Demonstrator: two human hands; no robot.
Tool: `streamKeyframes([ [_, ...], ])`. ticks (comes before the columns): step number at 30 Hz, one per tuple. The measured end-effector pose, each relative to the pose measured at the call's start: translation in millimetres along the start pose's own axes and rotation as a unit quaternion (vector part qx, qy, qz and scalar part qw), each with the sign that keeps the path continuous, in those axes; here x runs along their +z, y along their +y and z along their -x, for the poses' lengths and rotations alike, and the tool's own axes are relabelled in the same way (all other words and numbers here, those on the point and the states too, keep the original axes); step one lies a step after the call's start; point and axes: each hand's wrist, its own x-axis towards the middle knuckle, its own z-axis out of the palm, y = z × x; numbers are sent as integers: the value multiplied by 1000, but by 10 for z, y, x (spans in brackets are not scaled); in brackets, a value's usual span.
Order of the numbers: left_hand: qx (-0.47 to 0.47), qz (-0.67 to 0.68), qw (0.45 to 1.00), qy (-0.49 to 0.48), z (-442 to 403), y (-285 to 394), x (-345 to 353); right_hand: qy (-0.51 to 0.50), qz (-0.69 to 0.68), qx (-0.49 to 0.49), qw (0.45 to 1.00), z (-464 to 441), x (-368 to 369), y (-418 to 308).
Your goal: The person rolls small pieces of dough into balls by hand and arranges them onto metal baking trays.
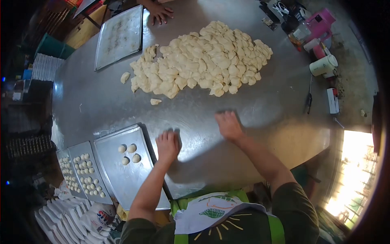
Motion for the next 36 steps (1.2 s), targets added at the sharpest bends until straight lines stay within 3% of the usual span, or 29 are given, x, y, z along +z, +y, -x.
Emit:
streamKeyframes([
  [3, -64, -23, 996, 56, -633, -148, 320, 130, -8, 20, 991, -605, 154, -71],
  [4, -91, -28, 995, 33, -842, -67, 349, 162, -32, 42, 985, -798, 142, -179],
  [5, -119, -35, 992, 14, -972, 55, 320, 161, -39, 31, 986, -801, 161, -270],
  [7, -131, 38, 989, -61, -924, 188, 245, 88, -67, 127, 986, -767, 182, -348],
  [9, -79, 116, 990, -21, -584, 167, 179, 30, -164, 174, 970, -521, -148, -601],
  [12, -79, 205, 975, -27, 64, -74, -154, 99, -134, 108, 980, -140, -174, -897],
  [15, -101, 282, 954, -8, 653, -149, -741, 77, -125, 175, 974, -25, -57, -1302],
  [17, -132, 287, 948, 41, 1076, -341, -1154, 62, -184, 83, 977, -81, 104, -1883],
  [20, -172, 211, 956, 112, 1510, -743, -1592, 17, -153, -35, 987, -261, -18, -3051],
  [24, -168, 151, 971, 81, 1729, -1270, -1542, 8, -107, -114, 988, -477, 241, -3797],
  [29, -153, 211, 960, 99, 1589, -1404, -1735, -5, -167, -68, 984, -689, 257, -3777],
  [33, -170, 189, 953, 163, 1193, -1658, -1770, 98, -187, -26, 977, -1113, 297, -3574],
  [35, -141, 129, 975, 112, 1013, -1825, -1481, -66, -64, -23, 996, -1356, 518, -3500],
  [36, -121, 100, 984, 87, 812, -1854, -1417, -51, -53, -36, 997, -1402, 669, -3453],
])
